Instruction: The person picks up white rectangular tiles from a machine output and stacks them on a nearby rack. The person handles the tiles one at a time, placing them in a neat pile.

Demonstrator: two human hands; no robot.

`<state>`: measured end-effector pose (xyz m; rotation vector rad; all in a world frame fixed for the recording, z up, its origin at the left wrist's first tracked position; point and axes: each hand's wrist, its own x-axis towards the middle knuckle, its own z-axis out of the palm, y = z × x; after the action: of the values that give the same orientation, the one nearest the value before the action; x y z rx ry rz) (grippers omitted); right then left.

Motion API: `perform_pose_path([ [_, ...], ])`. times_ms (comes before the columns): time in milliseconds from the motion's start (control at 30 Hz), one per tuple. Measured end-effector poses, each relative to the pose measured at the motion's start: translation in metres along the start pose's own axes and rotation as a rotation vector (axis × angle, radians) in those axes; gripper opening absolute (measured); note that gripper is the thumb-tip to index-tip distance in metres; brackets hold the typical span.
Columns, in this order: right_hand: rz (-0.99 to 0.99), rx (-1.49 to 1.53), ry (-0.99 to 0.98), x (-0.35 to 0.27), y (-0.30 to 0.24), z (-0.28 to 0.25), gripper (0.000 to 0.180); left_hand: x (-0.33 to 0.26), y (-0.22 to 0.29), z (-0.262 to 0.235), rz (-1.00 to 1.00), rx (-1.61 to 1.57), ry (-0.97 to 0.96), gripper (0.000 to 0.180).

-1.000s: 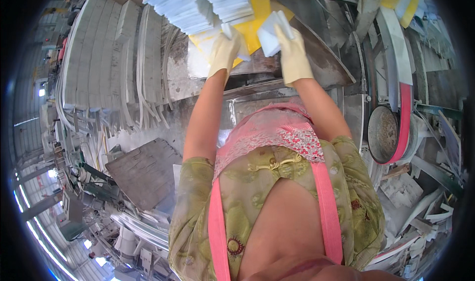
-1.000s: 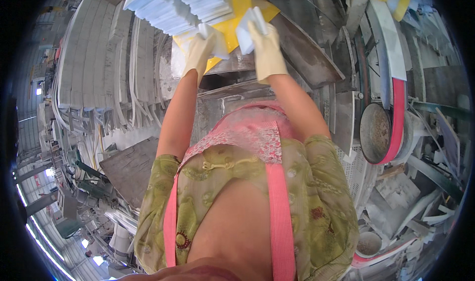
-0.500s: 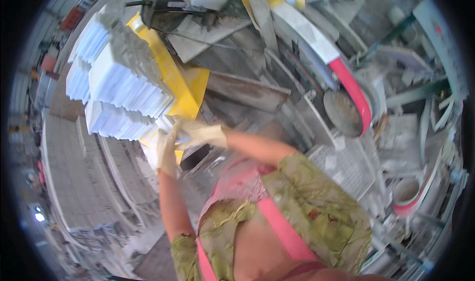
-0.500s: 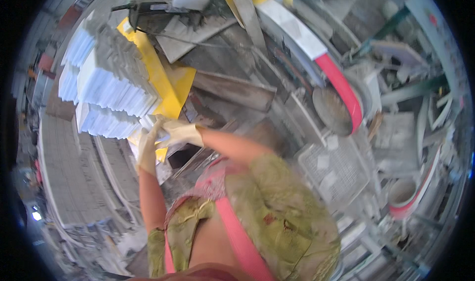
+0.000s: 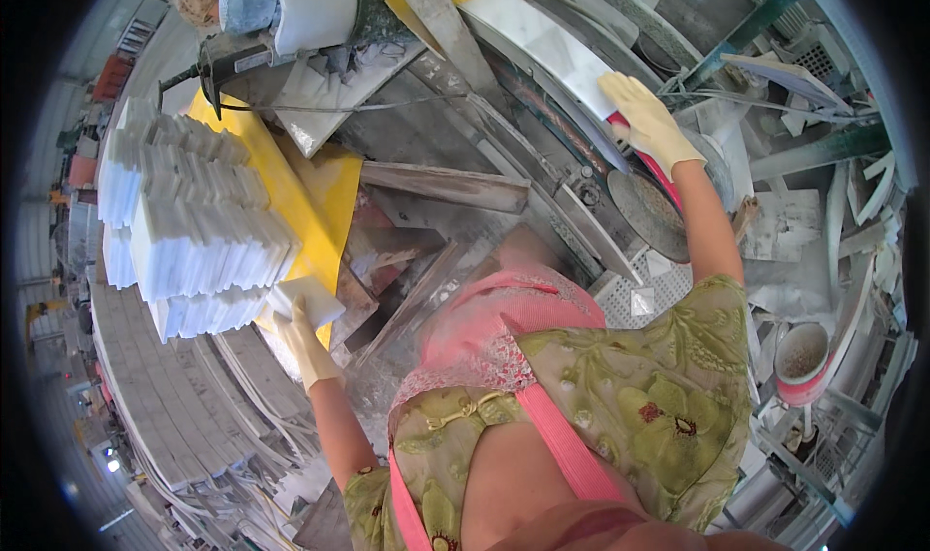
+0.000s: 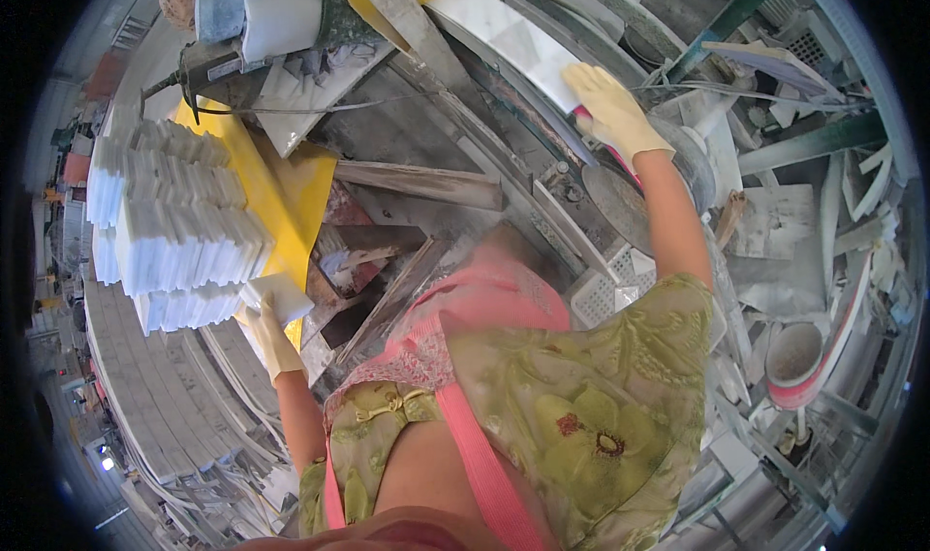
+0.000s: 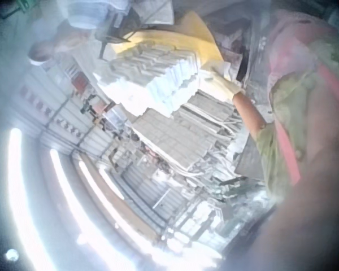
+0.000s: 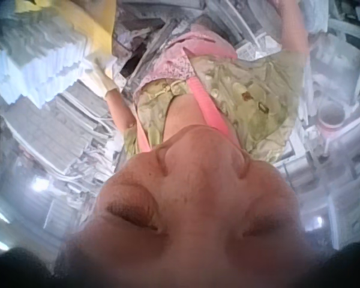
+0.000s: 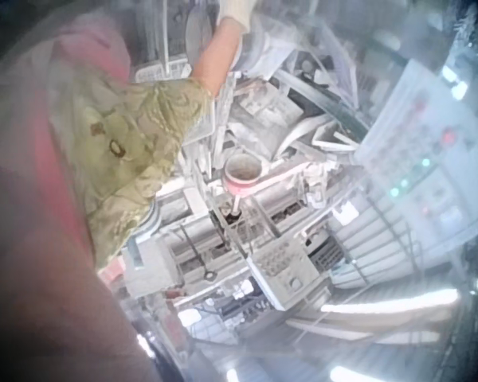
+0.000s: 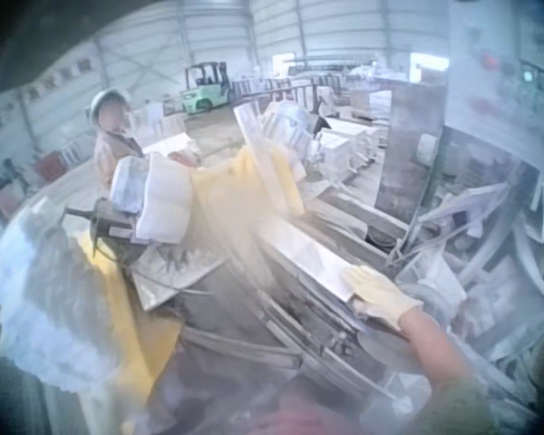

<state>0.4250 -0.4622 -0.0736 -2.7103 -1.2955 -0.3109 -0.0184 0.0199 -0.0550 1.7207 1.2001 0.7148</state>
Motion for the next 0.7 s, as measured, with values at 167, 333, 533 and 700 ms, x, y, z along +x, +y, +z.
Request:
perform_pose_path([
  [167, 0.085, -0.302, -0.048, 0.010, -0.006, 0.051, 0.067, -0.001, 0.014, 0.000, -0.038, 0.000, -0.035, 0.064],
  [333, 0.245, -0.001, -0.036, 0.031, -0.002, 0.047, 0.050, -0.023, 0.037, 0.011, -0.137, -0.055, -0.005, 0.062],
  [533, -0.133, -0.193, 0.233, 0.066, 0.006, 0.039, 0.049, -0.026, 0.046, 0.008, -0.125, -0.153, -0.132, 0.060],
  [700, -0.069, -0.241, -0.055, 0.081, 0.001, 0.051, 0.069, -0.015, 0.032, 0.005, -0.145, -0.056, -0.009, 0.057],
])
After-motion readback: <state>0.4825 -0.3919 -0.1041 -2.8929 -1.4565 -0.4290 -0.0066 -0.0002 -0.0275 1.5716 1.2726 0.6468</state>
